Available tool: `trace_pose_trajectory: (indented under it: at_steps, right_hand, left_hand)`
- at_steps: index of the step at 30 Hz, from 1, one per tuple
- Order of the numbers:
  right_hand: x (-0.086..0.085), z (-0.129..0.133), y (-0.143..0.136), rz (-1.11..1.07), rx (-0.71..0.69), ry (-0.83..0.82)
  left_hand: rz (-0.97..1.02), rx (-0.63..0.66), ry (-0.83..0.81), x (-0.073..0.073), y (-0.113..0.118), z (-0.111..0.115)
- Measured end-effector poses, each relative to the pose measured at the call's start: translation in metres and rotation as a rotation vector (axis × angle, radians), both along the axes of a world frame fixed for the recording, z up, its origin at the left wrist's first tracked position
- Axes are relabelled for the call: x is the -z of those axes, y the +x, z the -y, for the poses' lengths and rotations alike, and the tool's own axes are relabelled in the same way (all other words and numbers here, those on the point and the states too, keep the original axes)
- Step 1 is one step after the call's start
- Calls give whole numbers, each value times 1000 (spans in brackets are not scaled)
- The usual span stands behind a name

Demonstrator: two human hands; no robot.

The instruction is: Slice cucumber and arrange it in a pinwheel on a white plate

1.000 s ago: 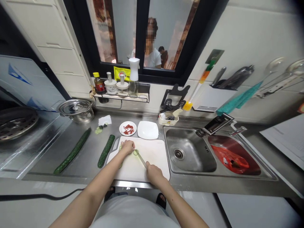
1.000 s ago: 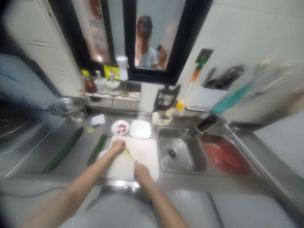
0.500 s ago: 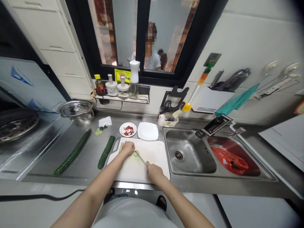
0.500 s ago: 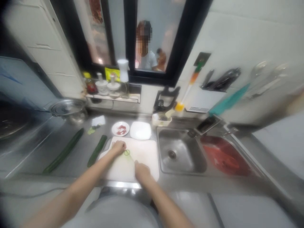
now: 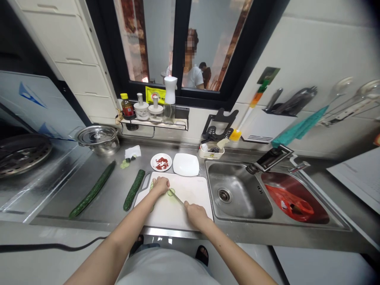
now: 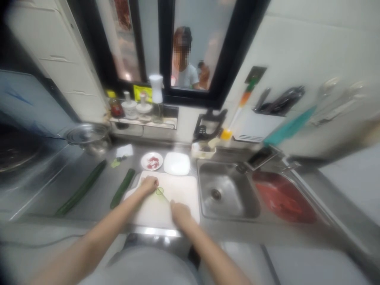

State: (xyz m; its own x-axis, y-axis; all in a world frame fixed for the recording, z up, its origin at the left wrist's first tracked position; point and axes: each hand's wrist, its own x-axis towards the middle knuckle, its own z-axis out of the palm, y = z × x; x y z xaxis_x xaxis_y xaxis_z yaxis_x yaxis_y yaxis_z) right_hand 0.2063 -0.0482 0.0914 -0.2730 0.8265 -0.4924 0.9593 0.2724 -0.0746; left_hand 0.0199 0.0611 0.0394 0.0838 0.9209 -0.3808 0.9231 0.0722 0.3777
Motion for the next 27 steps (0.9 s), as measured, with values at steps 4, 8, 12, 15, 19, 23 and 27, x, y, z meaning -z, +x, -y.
trace_pose_trajectory:
  at_steps: [4, 8, 12, 15, 19, 23, 27]
  right_hand:
    - [2, -1, 1, -5, -4, -1]
    - [1, 1, 4, -35, 31, -55]
    - [3, 10, 9, -53, 44, -60]
    - [3, 14, 13, -53, 53, -68]
    - [3, 14, 13, -53, 54, -68]
    - [8, 12, 10, -62, 45, -48]
    - [13, 9, 7, -61, 55, -39]
  left_hand:
    - [0, 9, -2, 0, 0, 0]
    - [-5, 10, -3, -1, 0, 0]
    - [-4, 7, -3, 0, 0, 0]
    - [-2, 1, -4, 1, 0, 0]
    - [2, -3, -3, 2, 0, -1]
    - [0, -1, 1, 3, 0, -2]
    - [2, 2, 7, 4, 0, -2]
